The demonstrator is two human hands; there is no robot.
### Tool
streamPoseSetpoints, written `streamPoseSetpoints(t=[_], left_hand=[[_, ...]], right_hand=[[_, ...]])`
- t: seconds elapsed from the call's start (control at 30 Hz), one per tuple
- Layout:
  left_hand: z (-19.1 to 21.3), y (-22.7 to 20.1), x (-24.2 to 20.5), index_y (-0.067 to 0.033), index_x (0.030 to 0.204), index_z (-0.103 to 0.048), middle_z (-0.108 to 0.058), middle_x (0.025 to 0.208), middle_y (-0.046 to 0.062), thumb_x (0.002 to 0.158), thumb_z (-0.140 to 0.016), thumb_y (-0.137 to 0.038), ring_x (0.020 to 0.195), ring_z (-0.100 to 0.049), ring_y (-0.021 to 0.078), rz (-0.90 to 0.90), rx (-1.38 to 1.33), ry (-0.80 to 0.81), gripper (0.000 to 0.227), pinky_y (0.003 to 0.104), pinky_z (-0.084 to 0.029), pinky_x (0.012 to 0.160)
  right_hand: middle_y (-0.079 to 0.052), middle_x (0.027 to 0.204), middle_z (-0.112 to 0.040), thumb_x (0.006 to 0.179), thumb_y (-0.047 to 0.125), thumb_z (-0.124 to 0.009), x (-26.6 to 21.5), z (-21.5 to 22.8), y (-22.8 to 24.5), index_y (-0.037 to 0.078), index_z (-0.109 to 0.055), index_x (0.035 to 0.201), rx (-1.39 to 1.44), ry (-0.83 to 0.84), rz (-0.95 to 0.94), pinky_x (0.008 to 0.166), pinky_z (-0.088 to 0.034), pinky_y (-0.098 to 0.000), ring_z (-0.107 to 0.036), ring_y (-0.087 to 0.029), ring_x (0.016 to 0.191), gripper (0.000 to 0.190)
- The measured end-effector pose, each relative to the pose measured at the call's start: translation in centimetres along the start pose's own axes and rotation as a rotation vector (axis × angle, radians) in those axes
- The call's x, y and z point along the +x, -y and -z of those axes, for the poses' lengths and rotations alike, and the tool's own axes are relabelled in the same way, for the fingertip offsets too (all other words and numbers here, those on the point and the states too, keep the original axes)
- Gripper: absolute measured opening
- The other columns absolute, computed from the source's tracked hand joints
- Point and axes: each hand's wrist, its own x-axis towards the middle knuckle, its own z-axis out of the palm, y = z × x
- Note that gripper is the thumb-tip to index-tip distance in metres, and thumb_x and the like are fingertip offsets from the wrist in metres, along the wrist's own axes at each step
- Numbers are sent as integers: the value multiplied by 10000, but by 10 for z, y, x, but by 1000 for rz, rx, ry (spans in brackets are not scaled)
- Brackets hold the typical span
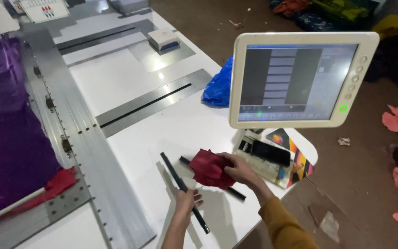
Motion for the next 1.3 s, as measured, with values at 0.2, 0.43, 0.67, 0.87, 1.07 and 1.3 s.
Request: streamPoseSetpoints(t=[0.2, 0.43, 0.67, 0.87, 1.07, 1.3], left_hand=[[-41, 12, 2, -61, 970, -435, -551, 883, 118, 960, -407, -53, 671, -582, 176, -32, 67, -190, 32, 303, -551, 590], [-49, 10, 0, -45, 1332, -376, -632, 902, 95, 944, -482, -163, 802, -643, 178, 38, 234, -257, 420, 304, -571, 757], [-51, 61, 62, -21, 1262, -599, -597, 1274, 252, 954, -561, -398, 1155, -601, 464, -103, 723, -395, 489, 508, -485, 1030], [-59, 72, 62, -27, 1171, -550, -563, 1209, 256, 880, -692, -579, 1042, -636, 525, -267, 872, -417, 639, 577, -506, 912], [-69, 57, 30, -90, 1306, -503, -620, 1262, 190, 929, -683, -223, 1180, -614, 411, -391, 743, -318, 439, 490, -498, 985], [-83, 77, 44, -89, 1063, -575, -700, 995, 157, 959, -612, -209, 964, -669, 385, -487, 802, -322, 164, 496, -504, 842]], right_hand=[[-111, 1290, -701, 790, 111, -487, 78, 38, -105, 271, -530, 1455, -291, -114, -86, 840, -565, -389, -714, -281, 1026, 685], [-95, 1114, -736, 904, 173, -672, 37, -5, -80, 128, -727, 1123, -625, -517, 222, 1015, -507, -481, -650, -273, 1078, 231], [-44, 1083, -700, 945, 393, -679, 30, -57, -96, 169, -686, 1083, -460, -88, -26, 765, -550, -368, -685, -215, 932, 263], [-96, 923, -773, 916, 311, -605, 31, -72, -111, 118, -740, 894, -316, -157, -21, 681, -504, -471, -721, -318, 835, 236], [-83, 943, -789, 914, 244, -612, 31, -70, -117, 89, -747, 938, -288, -172, -15, 711, -541, -417, -736, -273, 832, 207], [-56, 968, -781, 947, 270, -610, 32, -61, -122, 126, -736, 979, -330, -227, -73, 767, -540, -426, -731, -288, 883, 194]])
